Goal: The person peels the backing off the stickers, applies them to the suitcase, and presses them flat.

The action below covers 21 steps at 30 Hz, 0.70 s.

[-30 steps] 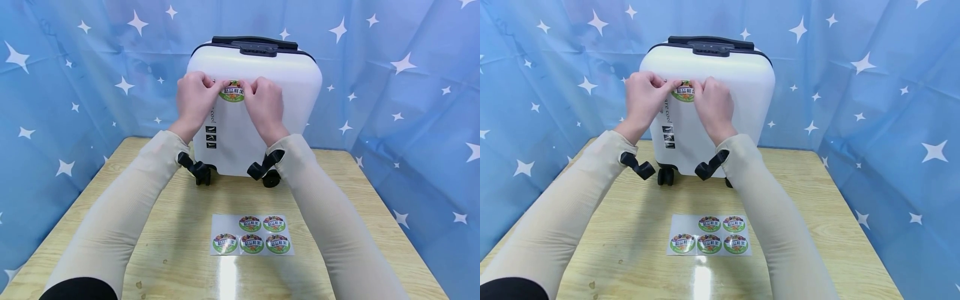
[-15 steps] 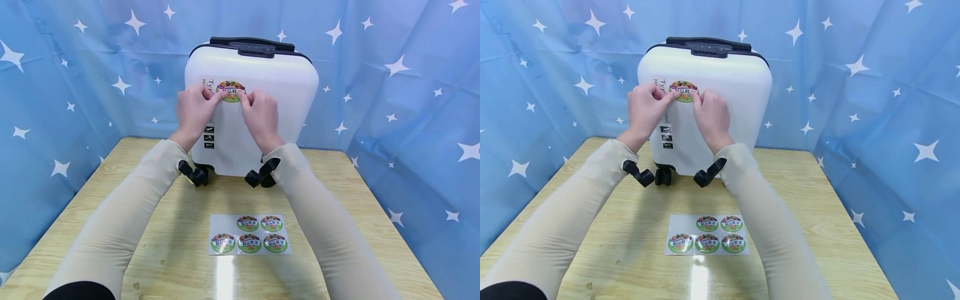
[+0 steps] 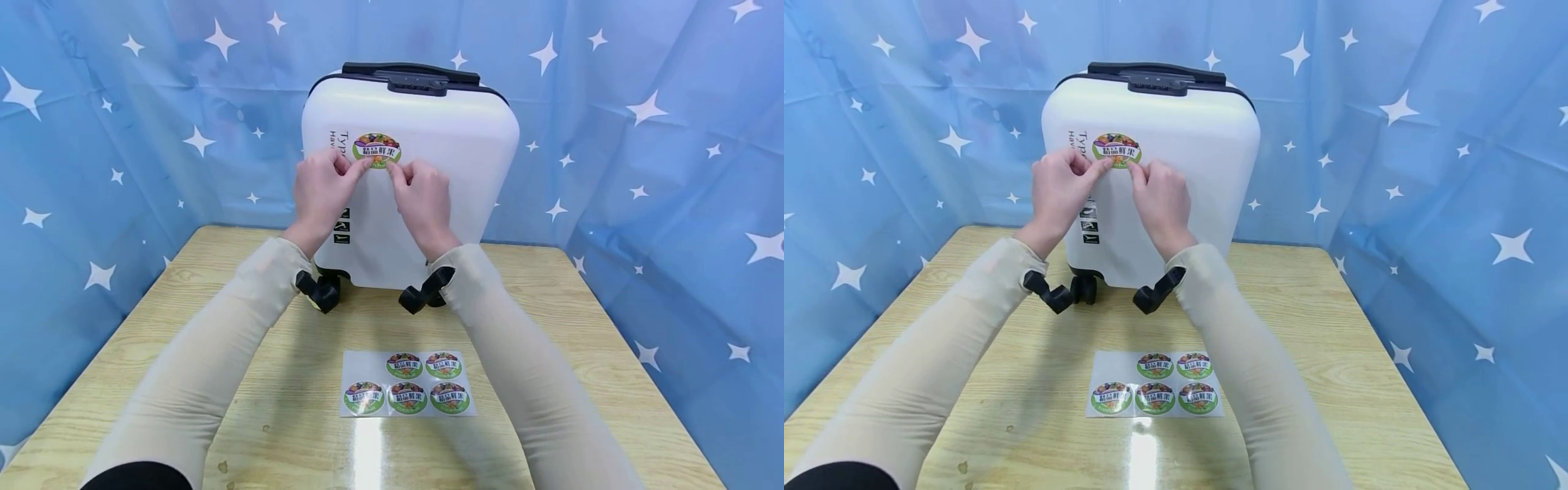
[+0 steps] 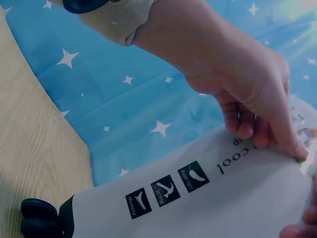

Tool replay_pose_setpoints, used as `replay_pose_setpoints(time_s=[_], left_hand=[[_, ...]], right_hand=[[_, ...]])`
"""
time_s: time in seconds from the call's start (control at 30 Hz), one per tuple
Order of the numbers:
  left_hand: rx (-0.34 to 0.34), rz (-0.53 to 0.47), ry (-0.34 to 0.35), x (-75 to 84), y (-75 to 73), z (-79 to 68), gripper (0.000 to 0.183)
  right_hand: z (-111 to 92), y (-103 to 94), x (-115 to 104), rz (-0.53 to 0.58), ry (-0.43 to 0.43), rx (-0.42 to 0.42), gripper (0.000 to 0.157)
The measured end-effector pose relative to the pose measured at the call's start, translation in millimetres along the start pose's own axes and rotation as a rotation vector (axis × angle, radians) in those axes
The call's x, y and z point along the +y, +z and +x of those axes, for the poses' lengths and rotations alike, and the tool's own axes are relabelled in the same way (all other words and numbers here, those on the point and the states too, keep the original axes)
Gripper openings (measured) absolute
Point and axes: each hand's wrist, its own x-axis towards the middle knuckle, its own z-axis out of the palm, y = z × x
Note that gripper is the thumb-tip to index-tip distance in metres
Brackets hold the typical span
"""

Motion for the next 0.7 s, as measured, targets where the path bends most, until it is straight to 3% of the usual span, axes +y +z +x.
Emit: replay_pose_setpoints(time_s=[0.4,0.7], left_hand=[[-0.001,0.01,0.018,-2.1,6.5,-6.6,0.038],[-0.05,0.034,0.039,-1.8,10.7,-12.8,0.037]], right_hand=[[-6.9,4.4,7.5,0.027,0.002,0.004,0.034],[-10.2,6.8,9.2,0.062,0.023,0.006,0.034]])
